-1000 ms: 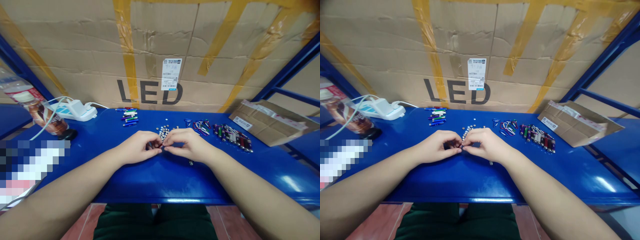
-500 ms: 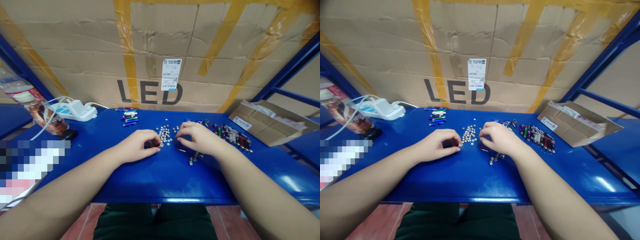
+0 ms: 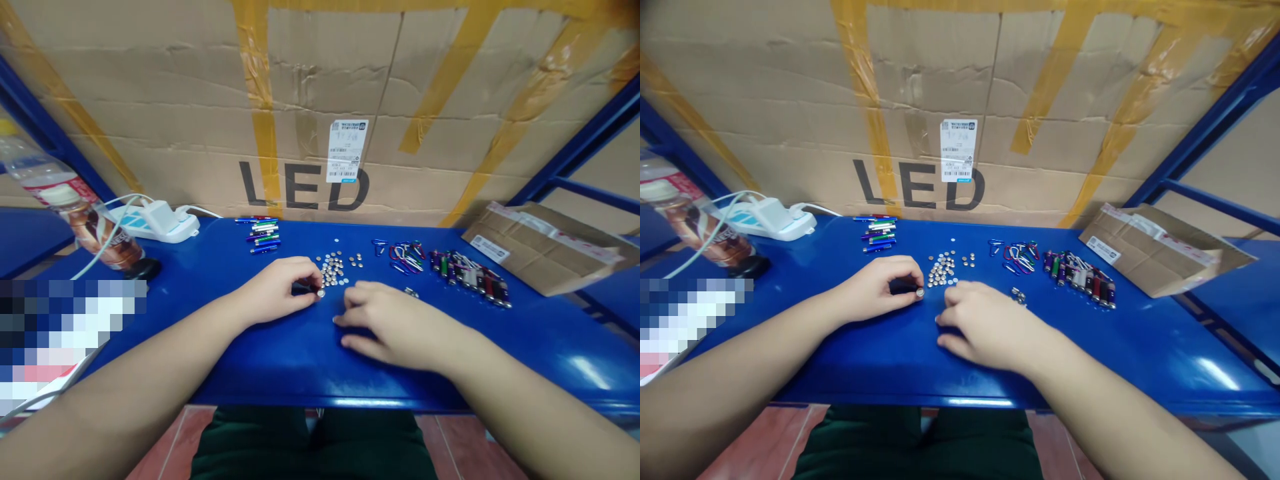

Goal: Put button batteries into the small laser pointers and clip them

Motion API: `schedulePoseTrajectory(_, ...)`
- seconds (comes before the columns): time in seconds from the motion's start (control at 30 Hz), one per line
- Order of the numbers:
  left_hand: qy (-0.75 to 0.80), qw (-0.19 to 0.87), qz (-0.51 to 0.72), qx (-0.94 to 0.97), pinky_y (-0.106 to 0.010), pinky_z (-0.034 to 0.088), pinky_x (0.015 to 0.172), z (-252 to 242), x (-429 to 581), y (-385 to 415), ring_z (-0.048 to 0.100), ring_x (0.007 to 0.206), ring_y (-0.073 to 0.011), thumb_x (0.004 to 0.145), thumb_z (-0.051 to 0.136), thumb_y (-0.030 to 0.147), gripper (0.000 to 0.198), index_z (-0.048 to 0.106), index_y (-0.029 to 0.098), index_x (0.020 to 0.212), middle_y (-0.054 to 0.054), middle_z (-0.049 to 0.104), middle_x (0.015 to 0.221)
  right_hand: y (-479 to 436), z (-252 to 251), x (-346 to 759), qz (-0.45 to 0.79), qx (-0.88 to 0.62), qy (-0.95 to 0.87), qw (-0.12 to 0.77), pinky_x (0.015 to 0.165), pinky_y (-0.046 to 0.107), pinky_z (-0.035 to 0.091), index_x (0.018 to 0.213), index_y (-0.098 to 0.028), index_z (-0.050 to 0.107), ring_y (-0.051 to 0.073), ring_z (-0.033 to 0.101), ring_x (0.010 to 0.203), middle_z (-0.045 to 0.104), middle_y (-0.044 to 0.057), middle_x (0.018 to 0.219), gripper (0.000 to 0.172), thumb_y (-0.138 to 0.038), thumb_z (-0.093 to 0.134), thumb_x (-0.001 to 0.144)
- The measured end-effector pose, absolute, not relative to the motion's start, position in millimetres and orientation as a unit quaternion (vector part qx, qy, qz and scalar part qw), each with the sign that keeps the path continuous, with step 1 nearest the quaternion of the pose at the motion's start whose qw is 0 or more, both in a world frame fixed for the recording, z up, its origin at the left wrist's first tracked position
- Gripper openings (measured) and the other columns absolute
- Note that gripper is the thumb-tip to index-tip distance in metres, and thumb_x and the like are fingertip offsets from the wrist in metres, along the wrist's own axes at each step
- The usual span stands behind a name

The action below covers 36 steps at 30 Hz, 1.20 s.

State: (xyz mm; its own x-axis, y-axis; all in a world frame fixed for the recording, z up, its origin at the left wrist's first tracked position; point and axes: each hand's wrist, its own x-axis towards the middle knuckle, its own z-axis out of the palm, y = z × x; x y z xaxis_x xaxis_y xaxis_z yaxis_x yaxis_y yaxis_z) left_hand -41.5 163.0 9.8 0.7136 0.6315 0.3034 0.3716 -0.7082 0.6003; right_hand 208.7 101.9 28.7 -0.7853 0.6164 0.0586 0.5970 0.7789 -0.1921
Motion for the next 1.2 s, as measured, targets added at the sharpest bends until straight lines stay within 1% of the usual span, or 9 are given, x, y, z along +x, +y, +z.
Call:
schedulePoseTrajectory(0.1, 0.284, 0.253, 0.249, 0.89, -0.029, 0.053, 0.082, 9, -43, 163, 0.067, 0.089, -0.0172, 0.087, 0.071, 0.015, 0.007, 0.068, 0.02, 0.093, -0.002, 0.07, 0.096, 72, 29, 206, 0.086, -0.307, -0.946, 0.065, 0.086, 0.042, 0.051, 0.105, -0.023, 0.081, 0.025, 0.064, 0.087, 0.067, 0.007, 0.091, 0.029, -0.048, 0.076, 0.09)
schedulePoseTrajectory(0.17, 0.288, 0.255, 0.246, 0.89, -0.029, 0.053, 0.082, 9, -44, 163, 0.067, 0.089, -0.0175, 0.087, 0.071, 0.016, 0.007, 0.069, 0.02, 0.092, -0.002, 0.07, 0.097, 56, 23, 208, 0.106, -0.301, -0.945, 0.074, 0.08, 0.039, 0.051, 0.11, -0.024, 0.078, 0.023, 0.064, 0.086, 0.067, 0.005, 0.093, 0.036, -0.051, 0.081, 0.086)
schedulePoseTrajectory(0.23, 0.291, 0.258, 0.242, 0.889, -0.029, 0.053, 0.081, 10, -43, 163, 0.067, 0.089, -0.0181, 0.087, 0.071, 0.017, 0.006, 0.069, 0.02, 0.092, -0.003, 0.071, 0.097, 43, 15, 212, 0.109, -0.3, -0.943, 0.092, 0.074, 0.035, 0.051, 0.112, -0.023, 0.075, 0.022, 0.064, 0.084, 0.067, 0.005, 0.097, 0.034, -0.044, 0.081, 0.087)
schedulePoseTrajectory(0.33, 0.286, 0.264, 0.237, 0.89, -0.03, 0.054, 0.081, 10, -42, 162, 0.068, 0.089, -0.0187, 0.087, 0.071, 0.018, 0.006, 0.069, 0.02, 0.092, -0.003, 0.071, 0.096, 27, 0, 215, 0.076, -0.292, -0.943, 0.14, 0.065, 0.032, 0.047, 0.098, -0.02, 0.073, 0.019, 0.059, 0.076, 0.065, 0.005, 0.091, 0.008, -0.025, 0.067, 0.098)
schedulePoseTrajectory(0.43, 0.275, 0.273, 0.241, 0.89, -0.03, 0.055, 0.083, 10, -42, 161, 0.068, 0.091, -0.0184, 0.088, 0.071, 0.018, 0.006, 0.069, 0.02, 0.092, -0.003, 0.071, 0.098, 16, -11, 213, 0.04, -0.281, -0.941, 0.185, 0.062, 0.031, 0.042, 0.084, -0.019, 0.068, 0.018, 0.052, 0.069, 0.063, 0.005, 0.083, 0.025, -0.015, 0.052, 0.103)
schedulePoseTrajectory(0.63, 0.254, 0.295, 0.242, 0.889, -0.029, 0.056, 0.085, 10, -43, 160, 0.069, 0.092, -0.0167, 0.089, 0.07, 0.016, 0.007, 0.069, 0.02, 0.095, -0.003, 0.071, 0.1, 27, 4, 217, 0.108, -0.279, -0.921, 0.249, 0.068, 0.031, 0.05, 0.102, -0.019, 0.071, 0.018, 0.06, 0.076, 0.069, 0.006, 0.088, 0.017, -0.018, 0.054, 0.104)
schedulePoseTrajectory(0.8, 0.231, 0.318, 0.232, 0.889, -0.027, 0.058, 0.079, 12, -42, 158, 0.07, 0.086, -0.0162, 0.09, 0.07, 0.017, 0.007, 0.069, 0.018, 0.096, -0.004, 0.073, 0.097, 75, 30, 213, 0.122, -0.296, -0.896, 0.308, 0.081, 0.029, 0.056, 0.1, -0.021, 0.072, 0.017, 0.069, 0.085, 0.075, 0.005, 0.092, 0.012, -0.016, 0.062, 0.101)
schedulePoseTrajectory(0.97, 0.22, 0.328, 0.233, 0.889, -0.027, 0.06, 0.078, 12, -42, 158, 0.071, 0.086, -0.0166, 0.09, 0.07, 0.018, 0.008, 0.069, 0.018, 0.097, -0.005, 0.072, 0.096, 109, 30, 198, 0.145, -0.301, -0.889, 0.315, 0.074, 0.028, 0.057, 0.094, -0.021, 0.074, 0.017, 0.073, 0.08, 0.077, 0.005, 0.088, 0.011, -0.019, 0.065, 0.098)
schedulePoseTrajectory(1.2, 0.223, 0.339, 0.233, 0.884, -0.027, 0.062, 0.08, 9, -43, 158, 0.071, 0.087, -0.016, 0.089, 0.069, 0.015, 0.009, 0.069, 0.017, 0.098, -0.005, 0.071, 0.097, 112, 15, 193, 0.075, -0.28, -0.904, 0.314, 0.078, 0.029, 0.059, 0.101, -0.019, 0.074, 0.018, 0.072, 0.086, 0.077, 0.008, 0.095, 0.013, -0.016, 0.061, 0.1)
